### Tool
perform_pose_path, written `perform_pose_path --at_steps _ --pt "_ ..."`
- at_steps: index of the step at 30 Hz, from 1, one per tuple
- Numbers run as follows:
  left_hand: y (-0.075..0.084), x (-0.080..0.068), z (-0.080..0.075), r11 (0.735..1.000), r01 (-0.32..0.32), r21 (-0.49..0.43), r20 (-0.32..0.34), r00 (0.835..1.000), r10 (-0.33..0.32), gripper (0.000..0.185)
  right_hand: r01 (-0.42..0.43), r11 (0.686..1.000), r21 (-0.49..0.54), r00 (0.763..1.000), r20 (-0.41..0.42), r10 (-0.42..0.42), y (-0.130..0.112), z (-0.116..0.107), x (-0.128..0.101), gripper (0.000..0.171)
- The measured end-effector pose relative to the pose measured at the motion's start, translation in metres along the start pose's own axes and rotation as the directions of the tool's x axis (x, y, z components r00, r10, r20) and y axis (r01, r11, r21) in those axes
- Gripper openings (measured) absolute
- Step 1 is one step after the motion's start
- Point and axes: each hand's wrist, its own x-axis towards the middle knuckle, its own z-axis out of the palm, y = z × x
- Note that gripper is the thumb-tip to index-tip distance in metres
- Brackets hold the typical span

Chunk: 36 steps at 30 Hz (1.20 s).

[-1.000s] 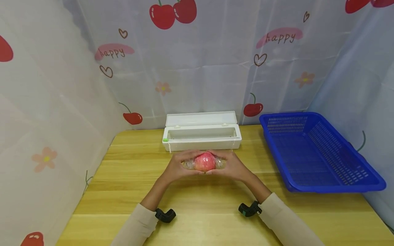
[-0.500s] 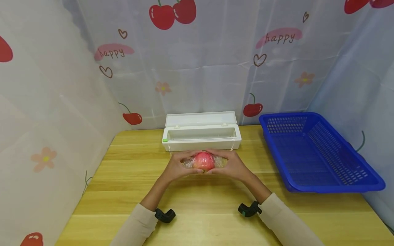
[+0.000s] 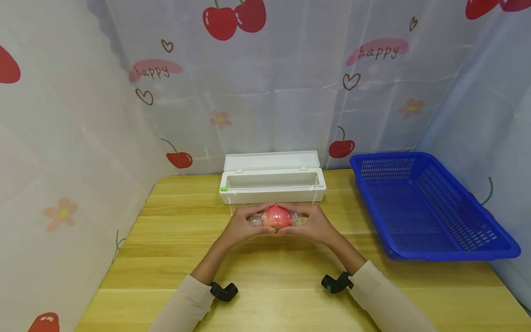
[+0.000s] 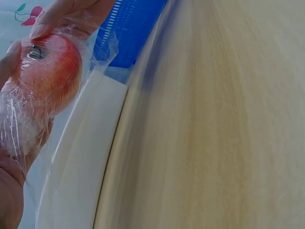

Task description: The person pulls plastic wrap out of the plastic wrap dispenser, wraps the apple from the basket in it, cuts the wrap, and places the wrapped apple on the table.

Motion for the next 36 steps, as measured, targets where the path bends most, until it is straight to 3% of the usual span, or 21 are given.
perform_pose_path --at_steps 9,16,21,30,36 --pt "-0.006 0.0 0.0 0.996 -0.076 0.053 0.018 0.997 0.075 0.07 -0.066 0.998 0.005 0.998 0.0 0.066 0.0 -0.002 -0.001 0.062" --pt "-0.007 0.0 0.0 0.991 -0.094 0.093 0.013 0.996 0.093 0.071 -0.113 0.993 0.022 0.994 0.007 0.113 0.0 -0.002 -0.001 0.06" --pt "-0.003 0.001 -0.001 0.983 -0.154 0.102 0.013 0.988 0.154 0.068 -0.126 0.992 0.033 0.992 0.01 0.125 0.002 -0.003 -0.001 0.06" --pt "0.004 0.002 -0.004 0.933 -0.286 0.217 0.059 0.958 0.28 0.078 -0.215 0.972 0.098 0.977 0.012 0.215 0.008 -0.002 -0.002 0.053" --pt "0.0 0.001 -0.002 0.913 -0.304 0.273 0.087 0.953 0.292 0.082 -0.243 0.96 0.14 0.97 0.017 0.243 0.008 -0.003 -0.001 0.05"
